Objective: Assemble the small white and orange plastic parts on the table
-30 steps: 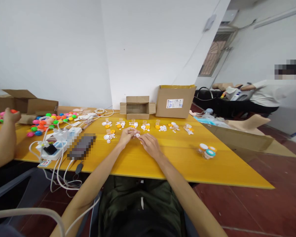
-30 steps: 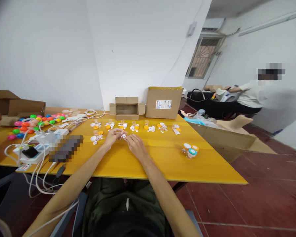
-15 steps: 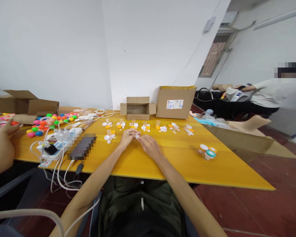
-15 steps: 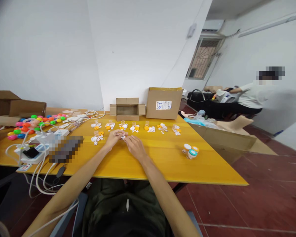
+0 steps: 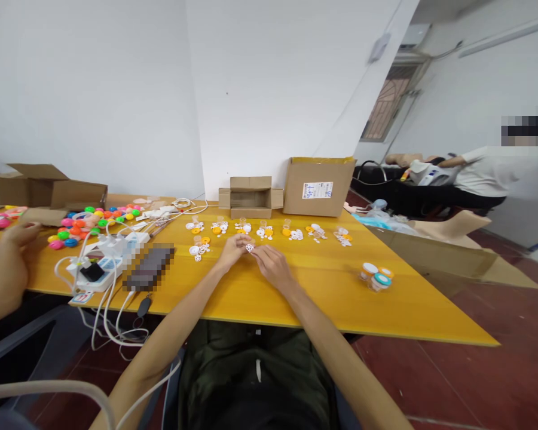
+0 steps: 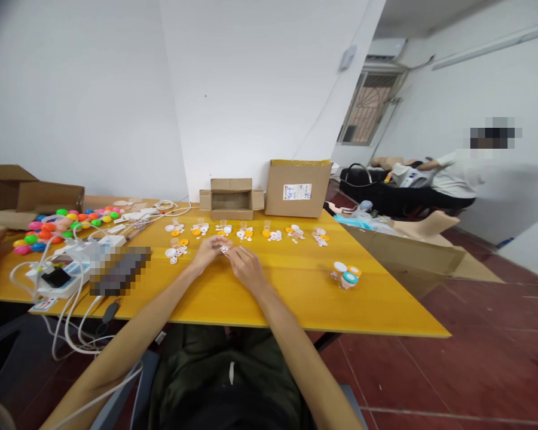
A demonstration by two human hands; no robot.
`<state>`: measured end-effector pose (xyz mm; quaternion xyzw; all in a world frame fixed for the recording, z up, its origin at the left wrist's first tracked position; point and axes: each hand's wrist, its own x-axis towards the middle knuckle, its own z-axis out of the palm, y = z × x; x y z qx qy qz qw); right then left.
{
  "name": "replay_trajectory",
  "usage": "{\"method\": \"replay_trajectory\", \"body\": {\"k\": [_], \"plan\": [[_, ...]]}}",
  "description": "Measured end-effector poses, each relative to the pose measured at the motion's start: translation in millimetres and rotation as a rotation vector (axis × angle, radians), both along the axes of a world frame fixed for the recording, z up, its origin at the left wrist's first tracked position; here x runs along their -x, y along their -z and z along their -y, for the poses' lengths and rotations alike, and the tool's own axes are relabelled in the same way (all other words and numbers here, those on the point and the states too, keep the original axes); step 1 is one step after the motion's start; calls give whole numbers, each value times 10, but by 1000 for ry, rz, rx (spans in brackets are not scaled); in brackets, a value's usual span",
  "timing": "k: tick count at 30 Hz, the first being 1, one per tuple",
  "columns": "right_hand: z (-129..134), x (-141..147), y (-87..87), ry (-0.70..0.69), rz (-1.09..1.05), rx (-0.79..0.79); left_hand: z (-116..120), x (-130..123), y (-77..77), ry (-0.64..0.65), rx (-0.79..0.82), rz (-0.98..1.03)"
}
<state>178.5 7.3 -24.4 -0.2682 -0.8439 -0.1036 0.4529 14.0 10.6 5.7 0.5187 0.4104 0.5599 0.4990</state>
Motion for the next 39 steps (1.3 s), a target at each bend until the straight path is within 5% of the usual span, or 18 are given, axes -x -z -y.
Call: {"method": "replay_trajectory", "body": {"k": [39], "plan": [[-10,-19,13,146,22,54,77,-1,-69,51,90,67]]}}
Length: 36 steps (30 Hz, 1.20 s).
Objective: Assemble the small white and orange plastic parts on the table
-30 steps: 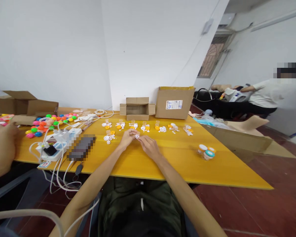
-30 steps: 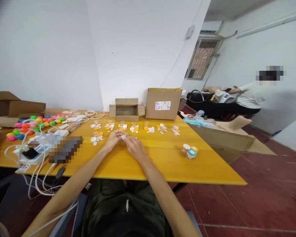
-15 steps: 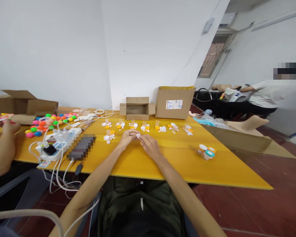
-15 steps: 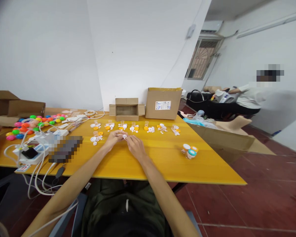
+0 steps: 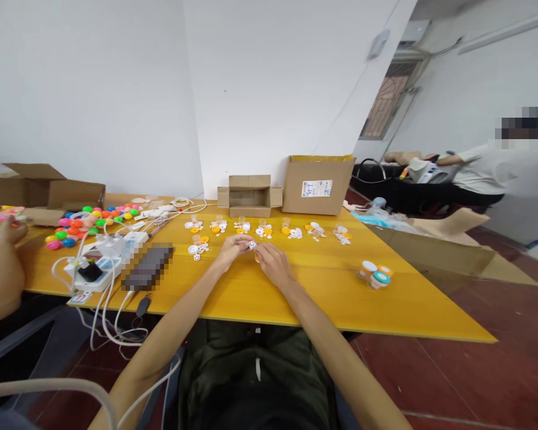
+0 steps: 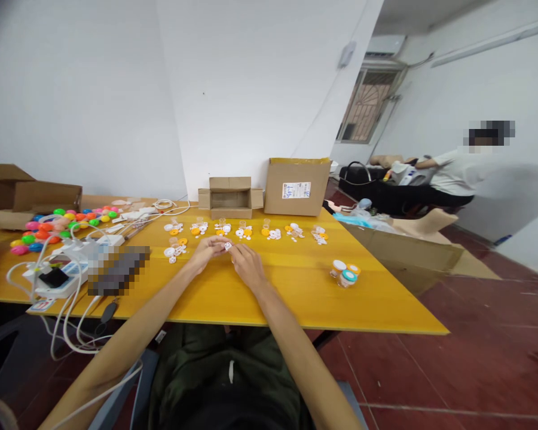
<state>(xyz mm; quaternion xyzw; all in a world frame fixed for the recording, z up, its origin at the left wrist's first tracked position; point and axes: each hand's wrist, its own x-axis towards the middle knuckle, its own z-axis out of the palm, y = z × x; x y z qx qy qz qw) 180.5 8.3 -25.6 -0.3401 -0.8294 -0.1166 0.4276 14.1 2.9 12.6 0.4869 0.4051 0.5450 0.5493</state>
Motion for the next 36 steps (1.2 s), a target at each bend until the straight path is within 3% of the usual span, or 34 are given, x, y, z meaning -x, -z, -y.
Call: {"method": "replay_trajectory", "body": {"k": [36], "plan": [[29,-12,-47,119,70,148,-19,5,39,54,-32,-34]]}}
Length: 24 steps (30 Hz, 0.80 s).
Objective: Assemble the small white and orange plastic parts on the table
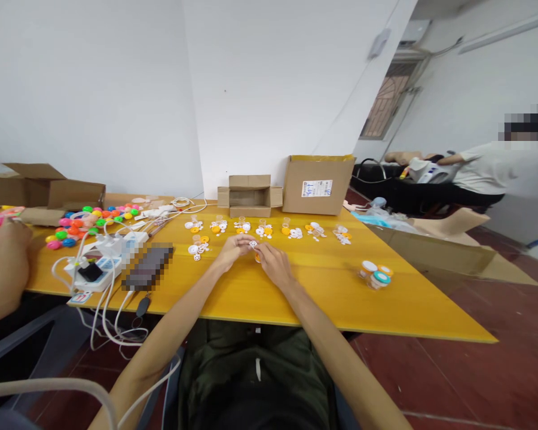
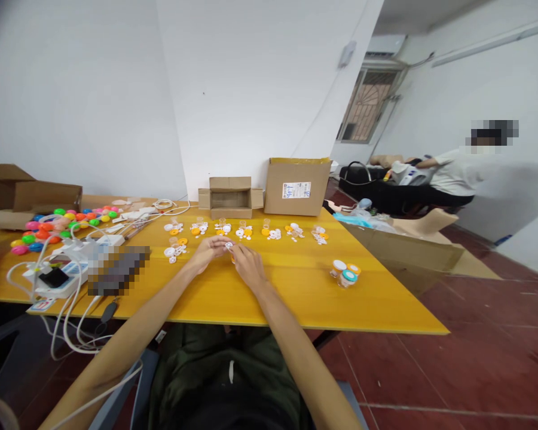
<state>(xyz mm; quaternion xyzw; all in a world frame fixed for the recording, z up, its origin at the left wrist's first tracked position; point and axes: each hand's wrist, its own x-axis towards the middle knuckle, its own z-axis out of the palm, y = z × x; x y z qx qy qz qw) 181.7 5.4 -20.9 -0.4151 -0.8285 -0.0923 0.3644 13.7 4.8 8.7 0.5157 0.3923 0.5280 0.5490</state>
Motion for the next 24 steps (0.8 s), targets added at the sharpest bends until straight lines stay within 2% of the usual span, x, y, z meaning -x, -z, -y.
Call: {"method": "replay_trajectory", "body": {"k": [8,16,24], "plan": [[12,-8,-16,15,17,37,11,8,-27,37,-2,2],[-9,-20,12,-44,-25,40,26,5,-40,36,6,16],[-9,0,24,-14,-47,60,17,6,-34,49,-9,23]]}}
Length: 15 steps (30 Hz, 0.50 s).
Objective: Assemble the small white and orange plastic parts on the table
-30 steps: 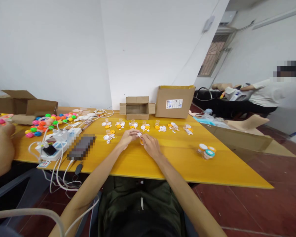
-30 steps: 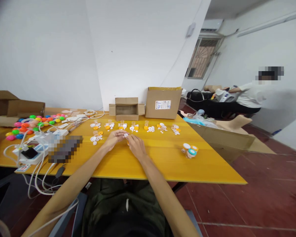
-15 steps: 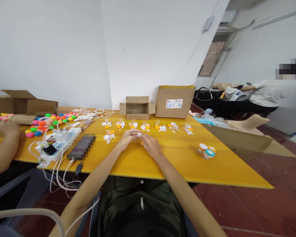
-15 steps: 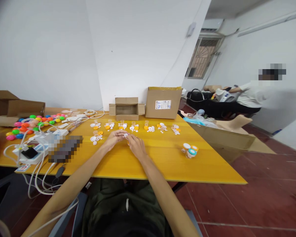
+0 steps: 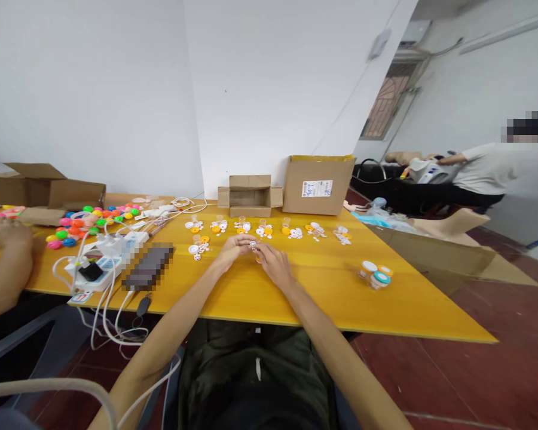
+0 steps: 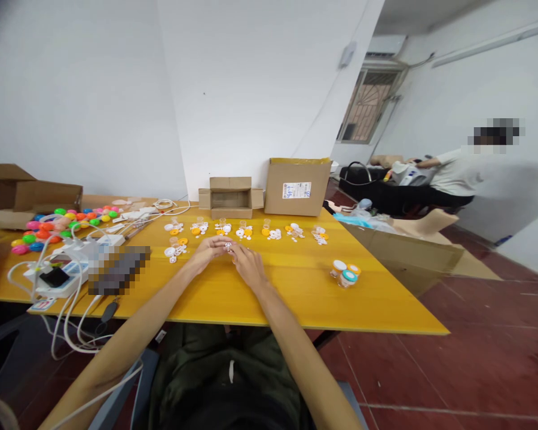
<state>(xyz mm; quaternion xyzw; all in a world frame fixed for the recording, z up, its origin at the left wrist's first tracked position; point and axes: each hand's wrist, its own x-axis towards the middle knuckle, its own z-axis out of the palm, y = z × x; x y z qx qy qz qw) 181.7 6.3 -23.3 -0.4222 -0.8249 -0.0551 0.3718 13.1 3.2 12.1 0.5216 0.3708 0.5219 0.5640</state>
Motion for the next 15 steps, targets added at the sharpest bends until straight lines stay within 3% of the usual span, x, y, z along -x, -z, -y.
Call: {"method": "replay_trajectory", "body": {"k": [15], "plan": [[5,-14,-32,-12,-88,51,12,-8,-1,-39,-40,-2]]}}
